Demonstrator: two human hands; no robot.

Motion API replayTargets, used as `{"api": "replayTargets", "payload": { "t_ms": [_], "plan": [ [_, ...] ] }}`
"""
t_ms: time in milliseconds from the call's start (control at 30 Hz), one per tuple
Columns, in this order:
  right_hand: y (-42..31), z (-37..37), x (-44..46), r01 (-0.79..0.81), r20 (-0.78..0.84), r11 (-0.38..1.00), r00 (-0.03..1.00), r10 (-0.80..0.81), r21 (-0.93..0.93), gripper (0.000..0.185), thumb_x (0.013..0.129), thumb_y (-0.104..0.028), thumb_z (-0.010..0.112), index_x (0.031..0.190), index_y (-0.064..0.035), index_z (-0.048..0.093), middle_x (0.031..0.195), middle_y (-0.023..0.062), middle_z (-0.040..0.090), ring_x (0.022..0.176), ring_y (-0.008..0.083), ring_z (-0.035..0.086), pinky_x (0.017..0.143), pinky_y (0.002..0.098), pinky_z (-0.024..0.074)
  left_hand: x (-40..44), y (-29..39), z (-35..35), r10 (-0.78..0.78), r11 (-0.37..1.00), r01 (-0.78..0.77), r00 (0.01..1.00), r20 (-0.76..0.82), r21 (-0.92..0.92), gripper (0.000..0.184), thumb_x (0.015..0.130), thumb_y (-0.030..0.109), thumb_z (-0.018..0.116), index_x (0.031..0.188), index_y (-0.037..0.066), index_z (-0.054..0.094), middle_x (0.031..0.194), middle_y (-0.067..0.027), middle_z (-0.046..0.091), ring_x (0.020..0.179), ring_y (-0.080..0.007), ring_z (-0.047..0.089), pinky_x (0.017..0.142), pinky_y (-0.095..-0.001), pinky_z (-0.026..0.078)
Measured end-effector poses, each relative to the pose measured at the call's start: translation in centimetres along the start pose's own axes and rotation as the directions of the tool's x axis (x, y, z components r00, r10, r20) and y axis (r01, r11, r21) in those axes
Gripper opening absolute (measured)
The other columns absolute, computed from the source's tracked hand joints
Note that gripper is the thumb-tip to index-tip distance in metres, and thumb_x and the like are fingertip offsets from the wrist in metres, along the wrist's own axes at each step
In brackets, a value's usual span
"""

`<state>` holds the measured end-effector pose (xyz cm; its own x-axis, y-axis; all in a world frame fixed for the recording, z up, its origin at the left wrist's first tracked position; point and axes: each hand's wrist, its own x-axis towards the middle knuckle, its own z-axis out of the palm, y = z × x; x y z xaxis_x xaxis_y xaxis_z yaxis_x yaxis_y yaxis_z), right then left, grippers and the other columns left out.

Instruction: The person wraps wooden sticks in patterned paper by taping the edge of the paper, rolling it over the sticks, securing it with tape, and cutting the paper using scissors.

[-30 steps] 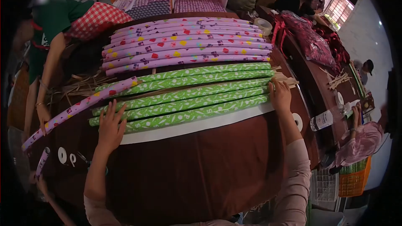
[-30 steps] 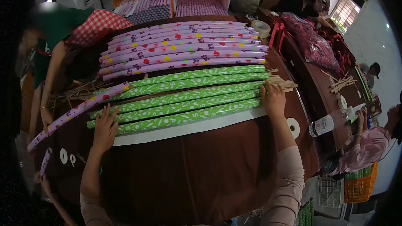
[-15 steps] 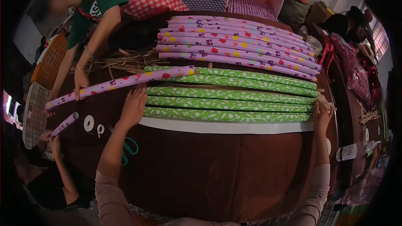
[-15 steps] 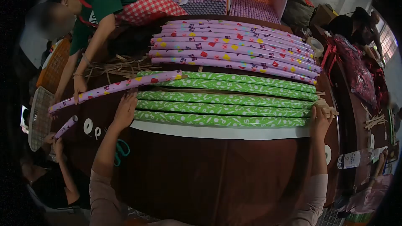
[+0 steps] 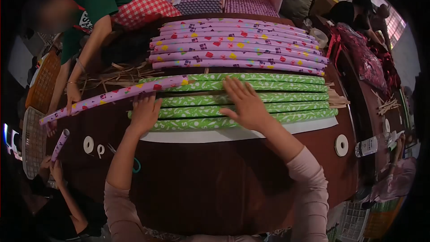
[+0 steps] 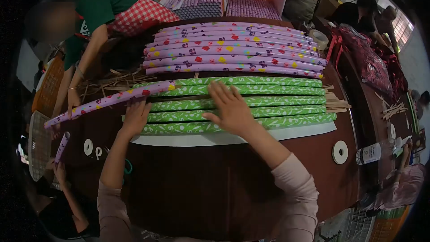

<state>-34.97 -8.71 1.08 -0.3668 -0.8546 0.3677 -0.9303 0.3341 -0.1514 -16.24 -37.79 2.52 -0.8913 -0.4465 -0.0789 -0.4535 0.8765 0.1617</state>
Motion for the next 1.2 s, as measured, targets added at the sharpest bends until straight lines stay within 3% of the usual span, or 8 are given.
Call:
{"api": "replayTargets", "payload": {
  "t_ms": [100, 333, 633, 767, 900, 1000, 1133, 1200],
  "plan": [
    [-1.9, 2.6, 2.6, -0.007, 0.1, 0.996, 0.995, 0.016, -0.09, 0.087, 0.095, -0.071, 0.026, 0.153, -0.006, 0.027, 0.16, 0.0089, 0.025, 0.149, 0.0245, 0.02, 0.122, 0.0455, 0.0098, 1.1, -0.9, 1.3, 0.024, 0.999, -0.021, 0.998, -0.064, 0.045, 0.055, 0.103, 0.036, 0.036, 0.145, 0.0, 0.038, 0.141, -0.0258, 0.045, 0.138, -0.0366, 0.036, 0.119, -0.0519, 0.014],
    [2.7, -0.6, -1.3, -0.058, 0.181, 0.991, 0.98, 0.08, -0.124, 0.083, 0.095, -0.068, 0.031, 0.153, -0.0085, 0.028, 0.16, 0.0068, 0.026, 0.147, 0.0222, 0.024, 0.121, 0.0478, 0.0138, 1.2, -1.0, 1.5, 0.05, 0.992, -0.049, 0.999, -0.007, 0.113, 0.061, 0.105, 0.041, 0.026, 0.157, 0.011, 0.013, 0.163, -0.0119, 0.008, 0.151, -0.0275, 0.011, 0.121, -0.0477, 0.007],
    [14.8, -8.0, -12.0, -0.422, 0.133, 0.888, 0.884, 0.448, -0.182, 0.066, 0.099, -0.05, 0.046, 0.153, -0.0145, 0.03, 0.154, 0.0101, 0.036, 0.145, 0.0277, 0.028, 0.119, 0.0478, 0.018, -0.3, -0.7, 0.6, 0.075, 0.986, -0.062, 0.994, -0.084, 0.153, 0.056, 0.106, 0.04, 0.029, 0.155, 0.014, 0.023, 0.159, -0.0127, 0.023, 0.148, -0.0275, 0.021, 0.12, -0.0532, 0.007],
    [15.4, -8.0, -11.6, -0.344, -0.039, 0.929, 0.939, 0.342, -0.138, 0.051, 0.099, -0.043, 0.049, 0.139, -0.0116, 0.051, 0.132, 0.0152, 0.055, 0.124, 0.0344, 0.049, 0.108, 0.0483, 0.032, 0.0, 0.3, -0.2, 0.001, 0.98, 0.019, 0.995, -0.102, 0.196, 0.052, 0.105, 0.037, 0.034, 0.153, 0.016, 0.031, 0.153, -0.0131, 0.032, 0.142, -0.0297, 0.03, 0.119, -0.0543, 0.01],
    [15.2, -7.4, -9.9, -0.314, -0.169, 0.937, 0.943, 0.288, -0.153, 0.03, 0.098, -0.03, 0.055, 0.112, -0.0066, 0.068, 0.11, 0.0128, 0.062, 0.104, 0.0337, 0.057, 0.096, 0.0452, 0.0411, 1.9, -1.1, 1.5, 0.152, 0.988, -0.147, 0.952, -0.264, 0.041, 0.045, 0.105, 0.033, 0.04, 0.145, 0.014, 0.045, 0.144, -0.015, 0.042, 0.135, -0.0322, 0.038, 0.117, -0.0541, 0.018],
    [16.9, -6.8, -9.2, -0.367, -0.12, 0.928, 0.92, 0.373, 0.067, 0.026, 0.097, -0.024, 0.057, 0.112, -0.0057, 0.068, 0.107, 0.0132, 0.064, 0.099, 0.034, 0.06, 0.09, 0.0427, 0.0464, 3.6, -3.0, 1.1, 0.249, 0.968, -0.251, 0.923, -0.293, 0.032, 0.04, 0.104, 0.027, 0.043, 0.139, 0.011, 0.052, 0.138, -0.0149, 0.049, 0.128, -0.0329, 0.044, 0.113, -0.0504, 0.027],
    [17.7, -7.2, -8.9, -0.352, -0.089, 0.931, 0.929, 0.36, 0.097, 0.021, 0.088, -0.012, 0.066, 0.107, -0.0038, 0.068, 0.103, 0.0137, 0.065, 0.098, 0.0349, 0.062, 0.084, 0.0422, 0.05, 3.8, -3.2, -1.0, 0.305, 0.947, -0.32, 0.913, -0.272, -0.012, 0.034, 0.096, 0.016, 0.057, 0.129, 0.009, 0.06, 0.127, -0.0135, 0.055, 0.116, -0.0323, 0.052, 0.102, -0.0457, 0.04],
    [18.4, -7.2, -8.7, -0.32, -0.118, 0.946, 0.939, 0.324, 0.054, 0.027, 0.079, -0.011, 0.073, 0.105, -0.0048, 0.069, 0.101, 0.0127, 0.065, 0.096, 0.0343, 0.062, 0.084, 0.0427, 0.0499, 3.8, -3.4, -1.5, 0.184, 0.962, -0.216, 0.964, -0.192, -0.166, 0.038, 0.091, 0.012, 0.064, 0.128, 0.009, 0.06, 0.119, -0.0133, 0.057, 0.113, -0.0318, 0.053, 0.097, -0.0438, 0.044]
  ]
}}
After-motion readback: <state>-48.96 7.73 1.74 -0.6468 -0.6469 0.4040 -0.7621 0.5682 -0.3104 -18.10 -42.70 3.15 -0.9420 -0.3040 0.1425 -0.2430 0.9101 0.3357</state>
